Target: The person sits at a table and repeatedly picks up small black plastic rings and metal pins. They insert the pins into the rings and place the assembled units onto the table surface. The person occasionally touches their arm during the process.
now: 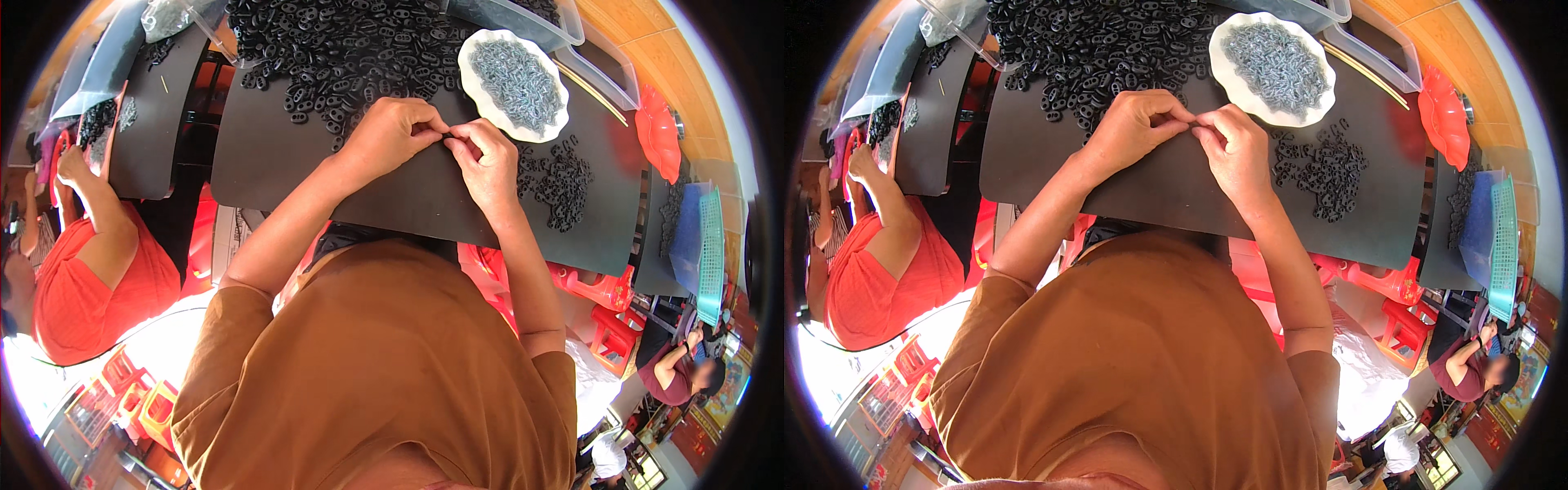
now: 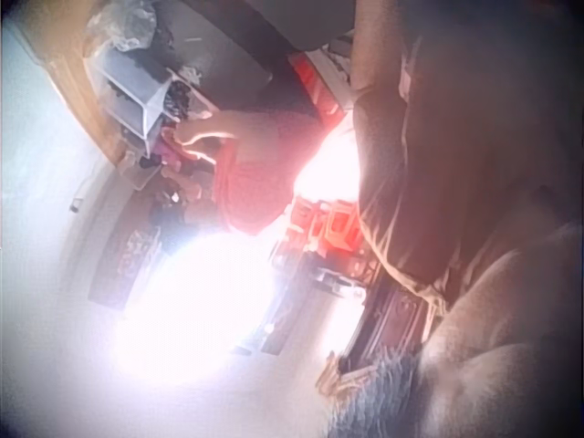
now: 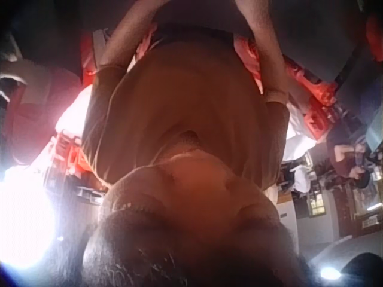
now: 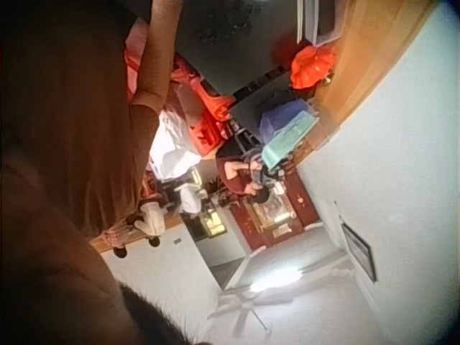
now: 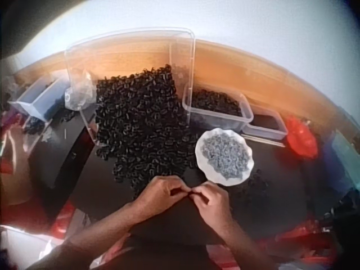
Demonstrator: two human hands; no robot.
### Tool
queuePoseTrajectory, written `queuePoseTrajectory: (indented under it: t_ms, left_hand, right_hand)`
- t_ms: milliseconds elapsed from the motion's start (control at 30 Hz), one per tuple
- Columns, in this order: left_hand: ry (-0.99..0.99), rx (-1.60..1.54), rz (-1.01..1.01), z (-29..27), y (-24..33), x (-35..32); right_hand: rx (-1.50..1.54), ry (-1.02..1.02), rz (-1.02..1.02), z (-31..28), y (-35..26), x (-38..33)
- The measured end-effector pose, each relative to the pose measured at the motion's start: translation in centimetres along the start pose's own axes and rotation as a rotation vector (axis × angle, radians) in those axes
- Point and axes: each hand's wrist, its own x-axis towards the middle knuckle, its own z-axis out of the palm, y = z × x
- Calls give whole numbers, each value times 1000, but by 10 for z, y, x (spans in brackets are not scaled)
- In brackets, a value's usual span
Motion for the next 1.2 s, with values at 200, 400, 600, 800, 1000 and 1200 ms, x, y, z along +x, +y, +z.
queuePoseTrajectory:
  t_ms: [200,400,600,800,1000,1200]
  left_hand:
    - [0,55,48,0,-2,0]
    - [17,50,40,0,-1,0]
    - [12,66,50,-1,-1,0]
    - [25,88,144,1,-7,2]
    - [-4,187,219,0,-9,3]
    - [-27,39,101,-5,-5,2]
  right_hand:
    - [-27,-28,-8,0,1,0]
    - [-27,-30,-18,1,2,0]
    - [-36,-43,2,0,-2,1]
    - [-14,-58,22,-1,-2,3]
    - [-41,-76,5,0,-1,3]
    - [33,-103,70,-6,-3,3]
